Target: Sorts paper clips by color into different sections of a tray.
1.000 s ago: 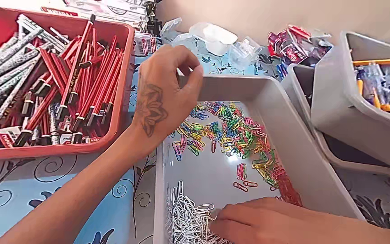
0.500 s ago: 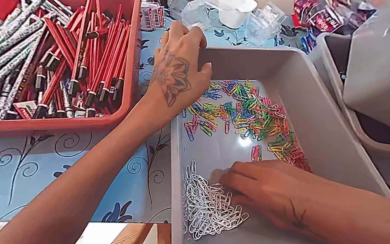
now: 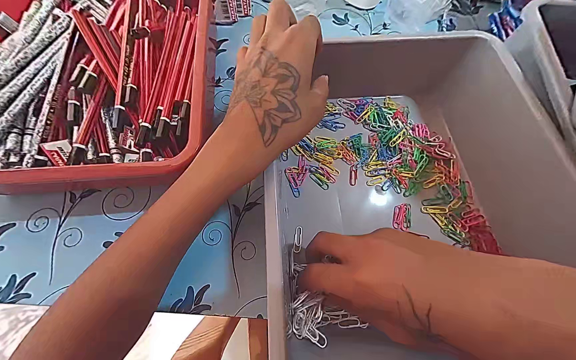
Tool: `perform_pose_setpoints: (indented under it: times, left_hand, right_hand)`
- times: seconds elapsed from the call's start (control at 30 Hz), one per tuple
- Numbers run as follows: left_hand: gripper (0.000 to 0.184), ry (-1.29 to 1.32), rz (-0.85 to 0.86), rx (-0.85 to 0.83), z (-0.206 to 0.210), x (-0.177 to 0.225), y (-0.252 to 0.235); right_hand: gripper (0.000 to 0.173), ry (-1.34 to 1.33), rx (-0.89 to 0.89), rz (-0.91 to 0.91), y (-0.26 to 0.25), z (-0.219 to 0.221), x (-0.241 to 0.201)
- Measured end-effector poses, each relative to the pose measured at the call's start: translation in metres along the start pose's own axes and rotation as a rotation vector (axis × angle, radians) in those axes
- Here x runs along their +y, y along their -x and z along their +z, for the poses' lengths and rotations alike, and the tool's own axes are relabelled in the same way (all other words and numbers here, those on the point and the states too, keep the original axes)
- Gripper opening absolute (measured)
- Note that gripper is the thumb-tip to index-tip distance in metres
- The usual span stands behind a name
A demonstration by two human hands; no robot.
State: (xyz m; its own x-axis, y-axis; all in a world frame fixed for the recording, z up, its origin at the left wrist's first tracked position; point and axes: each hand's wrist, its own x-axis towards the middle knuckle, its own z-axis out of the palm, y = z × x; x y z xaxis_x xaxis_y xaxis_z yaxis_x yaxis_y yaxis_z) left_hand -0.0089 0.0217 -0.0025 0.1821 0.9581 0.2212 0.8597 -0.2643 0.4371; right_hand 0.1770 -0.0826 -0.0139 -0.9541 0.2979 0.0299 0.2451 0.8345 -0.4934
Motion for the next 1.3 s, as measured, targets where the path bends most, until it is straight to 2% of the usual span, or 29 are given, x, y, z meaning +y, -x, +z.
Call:
perform_pose_setpoints:
  times: [0.1,0.2,0.3,0.4,0.43,0.5,0.57,0.7,0.73,0.8,0.9,1.03,1.1,1.23,1.3]
  left_hand:
    - [0.039,-0.023,0.012,-0.011,0.001,-0.001,0.0]
    - [0.04,-0.042,0.024,-0.032,0.0,-0.001,0.0]
    - [0.042,-0.046,0.03,-0.017,0.001,-0.002,0.001]
    - [0.04,0.041,0.026,0.015,0.002,-0.003,0.002]
    - [0.04,0.069,0.024,0.031,0.003,-0.004,0.002]
    - [0.043,0.109,0.013,0.075,0.004,-0.003,0.003]
    - [0.043,0.131,-0.003,0.1,0.005,-0.002,0.003]
    - [0.042,0.135,-0.027,0.107,0.005,-0.001,0.003]
    - [0.043,0.128,-0.029,0.104,0.005,-0.001,0.003]
    - [0.044,0.102,-0.013,0.103,0.006,-0.001,0.006]
    - [0.043,0.064,0.028,0.116,0.007,-0.001,0.01]
    - [0.044,0.036,0.041,0.1,0.006,-0.003,0.009]
    - [0.043,0.025,0.055,0.107,0.007,-0.003,0.009]
    - [0.039,-0.002,0.057,0.114,0.007,-0.002,0.009]
    - [0.038,-0.007,0.057,0.11,0.007,-0.003,0.009]
  right_hand:
    - [0.022,-0.166,0.017,0.055,0.004,-0.007,0.004]
    - [0.038,-0.361,-0.072,0.067,0.016,-0.021,-0.003]
    - [0.036,-0.436,-0.076,0.056,0.026,-0.031,-0.012]
    - [0.026,-0.282,0.083,0.081,0.028,-0.028,-0.009]
    - [0.028,-0.24,0.117,0.127,0.025,-0.025,-0.008]
    - [0.039,-0.187,0.078,0.231,0.016,-0.02,-0.006]
    - [0.045,-0.186,0.002,0.247,0.007,-0.011,-0.007]
    - [0.031,-0.247,-0.012,0.146,0.007,-0.005,-0.018]
    - [0.028,-0.179,0.011,0.135,0.007,-0.008,-0.017]
    - [0.025,0.125,0.136,0.11,0.003,-0.015,-0.001]
    - [0.019,0.403,0.173,0.216,-0.011,-0.039,0.038]
    - [0.035,0.391,-0.015,0.442,-0.027,-0.061,0.068]
    - [0.03,0.38,-0.054,0.451,-0.027,-0.066,0.072]
    - [0.018,0.344,0.08,0.44,-0.015,-0.073,0.074]
    - [0.023,0.386,0.143,0.509,-0.013,-0.076,0.072]
